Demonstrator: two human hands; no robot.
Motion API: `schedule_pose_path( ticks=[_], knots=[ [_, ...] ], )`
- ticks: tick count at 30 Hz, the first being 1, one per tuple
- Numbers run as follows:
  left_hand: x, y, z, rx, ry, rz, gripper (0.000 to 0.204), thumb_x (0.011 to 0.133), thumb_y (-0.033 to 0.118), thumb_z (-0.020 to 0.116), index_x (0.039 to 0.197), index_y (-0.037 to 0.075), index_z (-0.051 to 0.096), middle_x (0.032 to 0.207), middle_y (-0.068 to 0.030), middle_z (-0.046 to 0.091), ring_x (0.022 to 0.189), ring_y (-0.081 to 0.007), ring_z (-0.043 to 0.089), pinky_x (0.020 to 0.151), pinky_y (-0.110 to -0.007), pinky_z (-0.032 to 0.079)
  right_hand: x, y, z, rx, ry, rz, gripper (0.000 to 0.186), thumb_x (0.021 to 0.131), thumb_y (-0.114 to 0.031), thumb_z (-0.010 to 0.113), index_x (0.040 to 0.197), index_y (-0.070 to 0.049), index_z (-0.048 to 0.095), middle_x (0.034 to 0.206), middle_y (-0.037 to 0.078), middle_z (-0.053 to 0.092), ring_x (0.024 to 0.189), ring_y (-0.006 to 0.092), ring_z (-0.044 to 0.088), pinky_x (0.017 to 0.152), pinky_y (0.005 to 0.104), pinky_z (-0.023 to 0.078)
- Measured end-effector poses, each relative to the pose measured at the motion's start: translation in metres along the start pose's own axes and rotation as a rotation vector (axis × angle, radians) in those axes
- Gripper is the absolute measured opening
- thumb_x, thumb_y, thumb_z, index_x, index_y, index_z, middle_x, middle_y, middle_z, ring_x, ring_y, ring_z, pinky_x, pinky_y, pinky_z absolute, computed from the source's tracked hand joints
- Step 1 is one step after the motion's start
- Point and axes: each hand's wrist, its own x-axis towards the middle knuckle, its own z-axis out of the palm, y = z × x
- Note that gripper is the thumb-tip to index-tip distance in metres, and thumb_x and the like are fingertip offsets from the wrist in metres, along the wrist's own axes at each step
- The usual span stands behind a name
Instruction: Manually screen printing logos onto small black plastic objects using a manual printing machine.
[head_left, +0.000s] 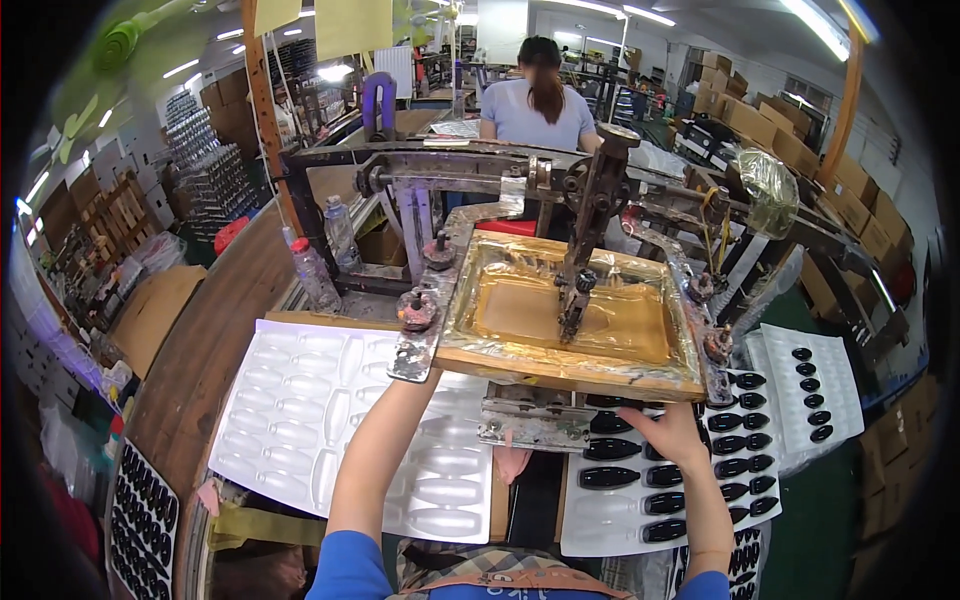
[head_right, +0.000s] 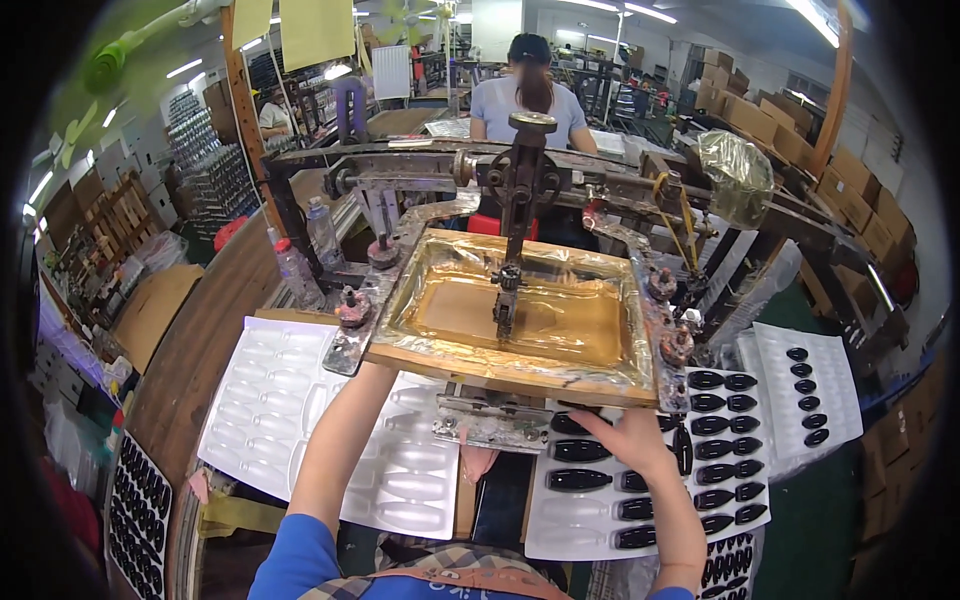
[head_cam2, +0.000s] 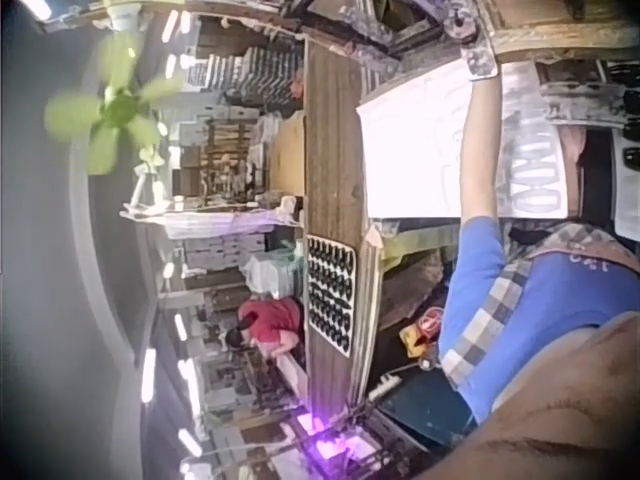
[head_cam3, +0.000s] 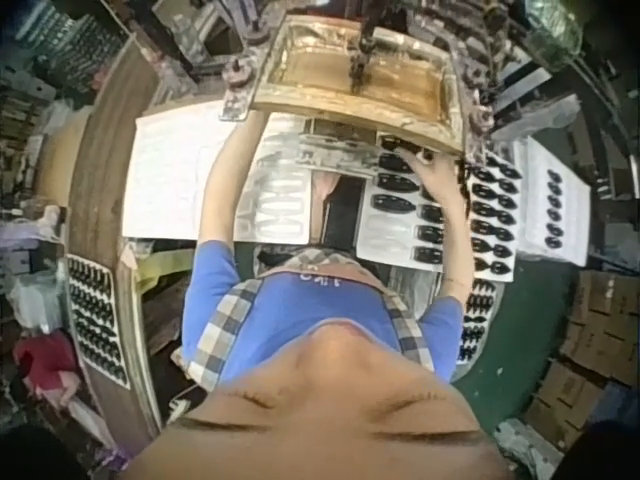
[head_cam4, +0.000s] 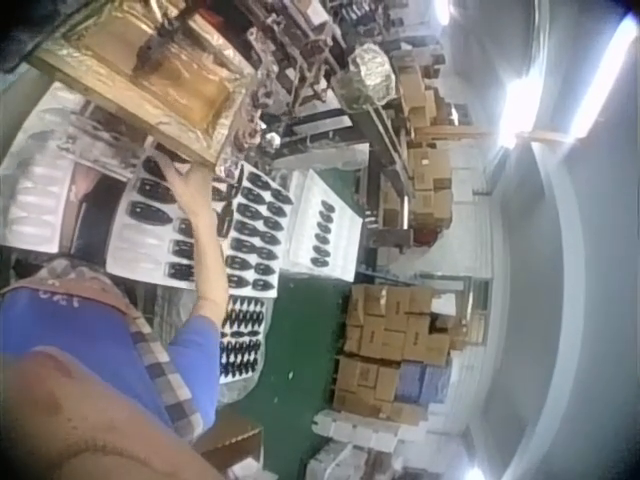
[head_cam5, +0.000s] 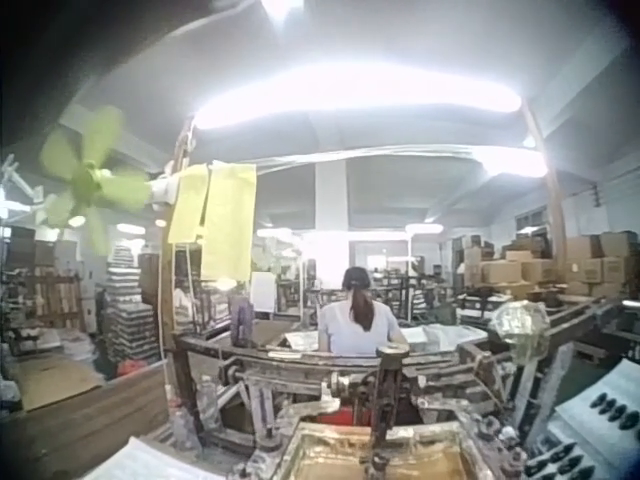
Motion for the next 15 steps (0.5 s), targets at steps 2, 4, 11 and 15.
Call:
schedule_pose_path(
  ticks=[2, 4, 11, 15],
  knots=[
    [-0.009, -0.01, -0.026, -0.101, 0.013, -0.032, 0.03, 0.077, 0.007, 0.054, 0.106, -0.001, 0.053, 0.095, -0.0079, 0.06, 0.085, -0.016, 0.056, 0.078, -0.026, 0.043, 0.021, -0.008, 0.016, 0.058, -0.092, 0.003, 0.051, 0.069, -0.026, 0.07, 0.109, -0.002, 0.051, 0.105, 0.011, 0.056, 0.098, 0.0211, 0.051, 0.084, 0.0307, 0.04],
    [-0.001, -0.016, -0.049, -0.201, 0.028, -0.063, 0.03, 0.077, 0.006, 0.054, 0.106, -0.001, 0.053, 0.095, -0.0072, 0.06, 0.085, -0.0146, 0.056, 0.078, -0.025, 0.043, 0.037, -0.02, 0.034, 0.116, -0.186, 0.005, 0.052, 0.07, -0.031, 0.07, 0.109, -0.002, 0.052, 0.108, 0.012, 0.055, 0.099, 0.0223, 0.051, 0.085, 0.0309, 0.039],
    [-0.053, 0.056, -0.036, 0.192, 0.434, -0.347, 0.018, 0.081, 0.015, 0.059, 0.084, -0.003, 0.062, 0.072, -0.0036, 0.06, 0.063, -0.0077, 0.055, 0.057, -0.021, 0.046, 0.054, -0.04, 0.058, 0.006, -0.346, 0.012, 0.054, 0.075, -0.042, 0.062, 0.113, -0.005, 0.05, 0.11, 0.015, 0.053, 0.103, 0.0297, 0.048, 0.089, 0.0331, 0.036],
    [-0.074, 0.015, -0.025, 0.26, 0.462, -0.28, 0.021, 0.079, 0.019, 0.061, 0.078, -0.003, 0.061, 0.064, -0.0039, 0.06, 0.054, -0.008, 0.055, 0.049, -0.021, 0.046, 0.045, -0.029, 0.065, -0.025, -0.32, -0.024, 0.056, 0.074, -0.039, 0.064, 0.113, -0.002, 0.047, 0.112, 0.017, 0.051, 0.103, 0.0318, 0.047, 0.089, 0.0348, 0.036]
  ],
)
